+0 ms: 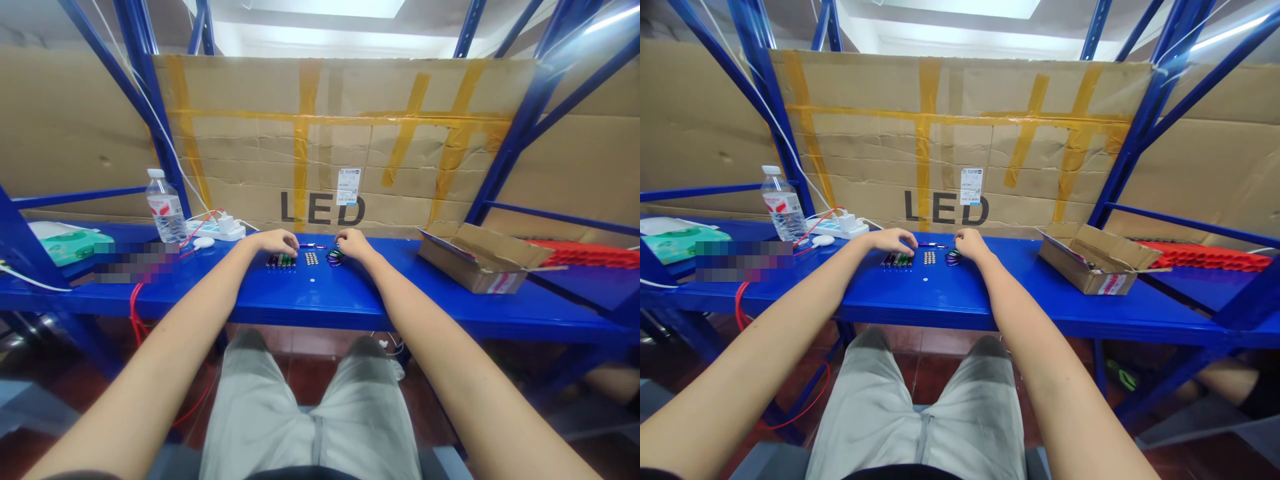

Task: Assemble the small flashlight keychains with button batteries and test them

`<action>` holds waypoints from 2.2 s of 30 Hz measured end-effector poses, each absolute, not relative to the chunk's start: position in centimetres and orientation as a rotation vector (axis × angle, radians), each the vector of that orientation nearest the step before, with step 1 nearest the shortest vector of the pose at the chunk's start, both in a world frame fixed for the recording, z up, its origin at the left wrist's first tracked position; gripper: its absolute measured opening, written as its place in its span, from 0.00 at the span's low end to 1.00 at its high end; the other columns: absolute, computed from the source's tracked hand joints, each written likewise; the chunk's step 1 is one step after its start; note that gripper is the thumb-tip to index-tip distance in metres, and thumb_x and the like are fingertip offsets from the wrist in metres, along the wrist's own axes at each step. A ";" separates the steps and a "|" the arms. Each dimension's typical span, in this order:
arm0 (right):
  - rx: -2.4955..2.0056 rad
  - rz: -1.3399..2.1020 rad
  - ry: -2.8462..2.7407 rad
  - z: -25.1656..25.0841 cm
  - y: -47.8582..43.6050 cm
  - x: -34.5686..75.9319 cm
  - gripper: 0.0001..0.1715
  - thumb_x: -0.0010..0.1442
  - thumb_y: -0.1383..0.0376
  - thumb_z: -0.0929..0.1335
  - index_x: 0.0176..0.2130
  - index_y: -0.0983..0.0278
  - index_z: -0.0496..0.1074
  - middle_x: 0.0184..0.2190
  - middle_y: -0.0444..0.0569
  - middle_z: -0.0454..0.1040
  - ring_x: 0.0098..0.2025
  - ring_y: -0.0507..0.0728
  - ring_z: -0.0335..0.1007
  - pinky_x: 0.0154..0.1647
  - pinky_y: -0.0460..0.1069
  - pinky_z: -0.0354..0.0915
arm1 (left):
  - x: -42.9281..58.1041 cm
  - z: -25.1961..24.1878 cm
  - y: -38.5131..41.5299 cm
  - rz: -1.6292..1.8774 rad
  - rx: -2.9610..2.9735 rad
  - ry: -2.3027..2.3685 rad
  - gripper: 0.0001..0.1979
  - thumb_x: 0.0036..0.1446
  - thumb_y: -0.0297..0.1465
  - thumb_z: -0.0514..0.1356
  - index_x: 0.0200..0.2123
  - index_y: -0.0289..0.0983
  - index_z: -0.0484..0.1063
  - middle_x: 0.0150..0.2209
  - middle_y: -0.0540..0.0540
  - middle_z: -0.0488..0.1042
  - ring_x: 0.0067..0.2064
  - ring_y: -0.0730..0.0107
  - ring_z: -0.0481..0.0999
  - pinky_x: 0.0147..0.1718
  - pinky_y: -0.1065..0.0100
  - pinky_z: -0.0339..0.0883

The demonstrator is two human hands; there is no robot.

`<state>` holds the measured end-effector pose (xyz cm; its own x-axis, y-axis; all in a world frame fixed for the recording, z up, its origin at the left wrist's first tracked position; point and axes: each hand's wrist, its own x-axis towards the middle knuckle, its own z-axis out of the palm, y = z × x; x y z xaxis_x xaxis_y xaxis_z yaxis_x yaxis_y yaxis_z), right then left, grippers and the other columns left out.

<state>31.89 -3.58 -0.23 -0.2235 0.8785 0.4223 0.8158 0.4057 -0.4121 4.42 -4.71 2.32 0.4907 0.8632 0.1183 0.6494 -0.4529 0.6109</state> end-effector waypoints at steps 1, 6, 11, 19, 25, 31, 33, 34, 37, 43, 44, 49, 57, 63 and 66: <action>-1.442 0.170 -2.028 -0.2 -3.7 32.1 0.18 0.59 0.73 0.63 0.38 0.66 0.82 0.39 0.54 0.82 0.43 0.58 0.74 0.44 0.46 0.64 | 4.5 2.6 -5.1 0.536 2.252 1.252 0.18 0.32 0.34 0.73 0.33 0.42 0.81 0.37 0.46 0.82 0.40 0.61 0.78 0.39 0.69 0.68; -1.459 0.211 -1.982 0.1 -4.2 32.0 0.17 0.57 0.74 0.63 0.36 0.67 0.82 0.37 0.53 0.82 0.42 0.57 0.75 0.43 0.46 0.64 | 5.1 2.7 -5.7 0.384 2.319 1.327 0.31 0.25 0.36 0.75 0.41 0.42 0.78 0.45 0.45 0.80 0.44 0.60 0.78 0.39 0.71 0.68; -1.453 0.229 -1.995 0.0 -4.3 31.5 0.17 0.56 0.75 0.63 0.35 0.67 0.81 0.36 0.53 0.81 0.40 0.56 0.75 0.41 0.45 0.65 | 5.2 2.6 -5.9 0.406 2.332 1.343 0.31 0.24 0.35 0.75 0.40 0.43 0.78 0.44 0.46 0.79 0.44 0.59 0.77 0.38 0.71 0.67; -1.445 0.230 -2.012 0.0 -4.2 31.5 0.16 0.57 0.74 0.63 0.35 0.67 0.81 0.37 0.53 0.82 0.40 0.57 0.75 0.42 0.46 0.65 | 5.5 2.4 -5.7 0.468 2.313 1.363 0.30 0.25 0.36 0.76 0.39 0.43 0.78 0.42 0.47 0.79 0.42 0.60 0.77 0.38 0.71 0.67; -1.439 0.250 -2.018 0.0 -4.3 31.4 0.16 0.57 0.74 0.64 0.35 0.67 0.81 0.36 0.53 0.81 0.40 0.56 0.75 0.41 0.45 0.65 | 5.5 1.3 -4.6 0.553 2.321 1.401 0.30 0.29 0.39 0.75 0.41 0.41 0.77 0.42 0.45 0.80 0.42 0.58 0.78 0.38 0.68 0.68; -1.432 0.253 -2.039 0.3 -4.9 31.0 0.16 0.58 0.73 0.64 0.36 0.68 0.81 0.37 0.52 0.81 0.40 0.56 0.74 0.41 0.45 0.64 | 5.6 1.5 -4.5 0.532 2.397 1.364 0.32 0.37 0.41 0.72 0.49 0.39 0.76 0.47 0.42 0.80 0.46 0.58 0.78 0.44 0.65 0.69; -1.417 0.258 -2.052 0.5 -5.2 30.9 0.16 0.59 0.73 0.64 0.37 0.68 0.81 0.38 0.52 0.81 0.40 0.55 0.74 0.42 0.45 0.64 | 5.6 1.8 -4.6 0.564 2.445 1.334 0.24 0.44 0.38 0.68 0.47 0.38 0.77 0.46 0.42 0.80 0.46 0.60 0.78 0.45 0.66 0.69; -1.412 0.262 -2.057 0.5 -5.3 30.8 0.16 0.59 0.73 0.64 0.37 0.68 0.81 0.38 0.52 0.81 0.41 0.55 0.74 0.42 0.44 0.64 | 5.6 1.9 -4.7 0.585 2.467 1.342 0.19 0.48 0.35 0.65 0.45 0.37 0.78 0.44 0.43 0.81 0.45 0.61 0.78 0.45 0.66 0.69; -1.407 0.272 -2.066 0.7 -5.7 30.6 0.16 0.59 0.74 0.64 0.37 0.68 0.81 0.38 0.52 0.82 0.41 0.55 0.74 0.42 0.44 0.64 | 5.6 2.0 -4.8 0.631 2.520 1.431 0.14 0.50 0.27 0.58 0.38 0.37 0.81 0.39 0.45 0.82 0.41 0.63 0.79 0.43 0.67 0.68; -1.392 0.270 -2.071 0.8 -5.9 30.5 0.16 0.58 0.74 0.64 0.36 0.67 0.81 0.38 0.51 0.82 0.40 0.55 0.74 0.43 0.45 0.65 | 5.9 1.6 -4.8 0.520 2.679 1.379 0.17 0.47 0.22 0.57 0.33 0.42 0.84 0.35 0.47 0.82 0.38 0.63 0.77 0.44 0.66 0.66; -1.391 0.270 -2.070 0.8 -5.9 30.5 0.16 0.57 0.74 0.64 0.36 0.67 0.81 0.38 0.51 0.82 0.39 0.55 0.74 0.43 0.45 0.65 | 6.0 1.6 -4.8 0.504 2.699 1.386 0.17 0.47 0.22 0.57 0.33 0.43 0.84 0.34 0.47 0.82 0.38 0.63 0.76 0.45 0.65 0.66; -1.383 0.262 -2.077 0.7 -5.8 30.4 0.17 0.57 0.74 0.63 0.36 0.68 0.81 0.36 0.51 0.81 0.37 0.55 0.73 0.41 0.45 0.64 | 6.5 1.4 -4.7 0.470 2.717 1.405 0.19 0.46 0.19 0.57 0.32 0.46 0.84 0.32 0.48 0.82 0.39 0.60 0.71 0.49 0.63 0.62; -1.356 0.297 -2.062 0.6 -5.9 30.4 0.16 0.54 0.75 0.64 0.35 0.68 0.81 0.34 0.51 0.81 0.35 0.54 0.72 0.40 0.45 0.64 | 6.6 1.2 -4.0 0.520 2.701 1.277 0.12 0.46 0.21 0.64 0.29 0.44 0.82 0.27 0.48 0.75 0.39 0.60 0.67 0.50 0.62 0.59; -1.247 0.370 -1.958 0.5 -5.4 30.3 0.13 0.54 0.73 0.64 0.31 0.66 0.79 0.33 0.49 0.80 0.37 0.55 0.73 0.43 0.47 0.66 | 6.6 2.6 -5.1 0.898 2.661 1.071 0.08 0.55 0.27 0.60 0.37 0.40 0.79 0.37 0.45 0.76 0.43 0.64 0.71 0.47 0.63 0.63; -1.103 0.539 -1.893 0.7 -5.7 29.6 0.11 0.55 0.72 0.65 0.31 0.66 0.77 0.30 0.48 0.79 0.36 0.55 0.73 0.41 0.48 0.67 | 7.4 3.1 -5.8 1.125 2.503 0.940 0.08 0.56 0.27 0.58 0.38 0.37 0.76 0.35 0.47 0.75 0.37 0.69 0.72 0.40 0.66 0.65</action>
